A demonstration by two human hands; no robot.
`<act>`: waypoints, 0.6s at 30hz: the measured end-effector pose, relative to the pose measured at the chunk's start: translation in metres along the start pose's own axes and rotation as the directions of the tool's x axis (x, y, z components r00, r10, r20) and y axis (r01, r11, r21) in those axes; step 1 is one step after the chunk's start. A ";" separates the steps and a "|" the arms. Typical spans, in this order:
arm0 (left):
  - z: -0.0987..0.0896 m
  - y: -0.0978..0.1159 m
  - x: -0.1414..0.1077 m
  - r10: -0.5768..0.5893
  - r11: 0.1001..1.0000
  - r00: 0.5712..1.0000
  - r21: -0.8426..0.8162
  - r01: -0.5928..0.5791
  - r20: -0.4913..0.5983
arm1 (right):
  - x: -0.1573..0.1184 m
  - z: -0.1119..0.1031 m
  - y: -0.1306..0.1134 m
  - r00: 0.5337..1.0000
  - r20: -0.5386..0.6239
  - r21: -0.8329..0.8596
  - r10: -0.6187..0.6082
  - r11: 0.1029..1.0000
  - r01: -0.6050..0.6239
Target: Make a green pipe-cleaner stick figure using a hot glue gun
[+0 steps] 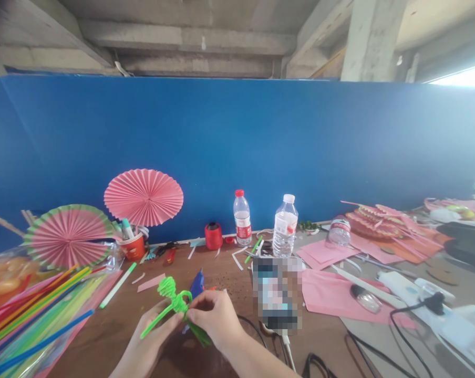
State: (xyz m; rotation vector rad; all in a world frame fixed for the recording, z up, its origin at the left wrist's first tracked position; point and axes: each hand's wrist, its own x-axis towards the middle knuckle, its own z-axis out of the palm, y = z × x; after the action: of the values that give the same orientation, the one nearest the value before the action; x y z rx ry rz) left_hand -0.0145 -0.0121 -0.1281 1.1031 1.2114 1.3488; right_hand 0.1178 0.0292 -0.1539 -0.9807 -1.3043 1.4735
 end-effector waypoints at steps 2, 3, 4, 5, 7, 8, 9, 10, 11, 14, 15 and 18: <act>0.000 0.001 0.000 -0.001 1.000 1.000 0.002 0.001 -0.024 | 0.000 0.000 0.001 1.000 0.019 0.070 0.023 0.997 -0.024; 0.000 0.001 0.000 -0.003 1.000 1.000 0.002 0.003 -0.029 | 0.000 0.000 0.001 0.999 0.024 0.101 0.031 0.994 -0.033; 0.000 0.001 0.001 -0.006 1.000 1.000 0.004 0.006 -0.025 | 0.001 0.000 0.002 0.999 0.024 0.127 0.037 0.991 -0.040; -0.001 0.001 0.001 -0.009 1.000 1.000 0.006 0.009 -0.015 | 0.001 0.000 0.002 0.999 0.025 0.149 0.045 0.988 -0.048; -0.002 0.000 0.001 -0.019 1.000 1.000 0.016 0.019 0.017 | 0.000 0.000 0.002 0.998 0.026 0.178 0.058 0.982 -0.061; -0.003 -0.001 0.002 -0.022 1.000 0.999 0.022 0.021 0.033 | 0.000 0.001 0.002 0.998 0.031 0.186 0.060 0.980 -0.065; -0.004 -0.003 0.002 -0.022 0.999 0.999 0.028 0.021 0.047 | 0.000 0.001 0.002 0.997 0.037 0.191 0.062 0.979 -0.068; -0.004 -0.004 0.003 -0.021 0.999 0.998 0.033 0.019 0.058 | 0.000 0.001 0.002 0.997 0.043 0.195 0.063 0.978 -0.070; -0.005 -0.005 0.003 -0.018 0.999 0.998 0.038 0.015 0.067 | 0.000 0.001 0.002 0.997 0.047 0.195 0.063 0.978 -0.071; -0.006 -0.007 0.004 -0.016 0.999 0.997 0.043 0.012 0.078 | 0.000 0.000 0.003 0.996 0.057 0.194 0.069 0.978 -0.079; -0.006 -0.007 0.004 -0.016 0.999 0.997 0.044 0.012 0.081 | -0.001 0.000 0.003 0.996 0.061 0.193 0.069 0.978 -0.080; -0.004 -0.005 0.003 -0.009 0.999 0.995 0.049 0.004 0.100 | -0.001 0.000 0.002 0.995 0.072 0.177 0.073 0.981 -0.085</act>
State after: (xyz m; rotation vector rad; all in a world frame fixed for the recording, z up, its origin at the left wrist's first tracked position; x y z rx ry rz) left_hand -0.0187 -0.0095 -0.1331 1.1869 1.1783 1.2496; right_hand 0.1178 0.0283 -0.1560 -0.8810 -1.1662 1.6654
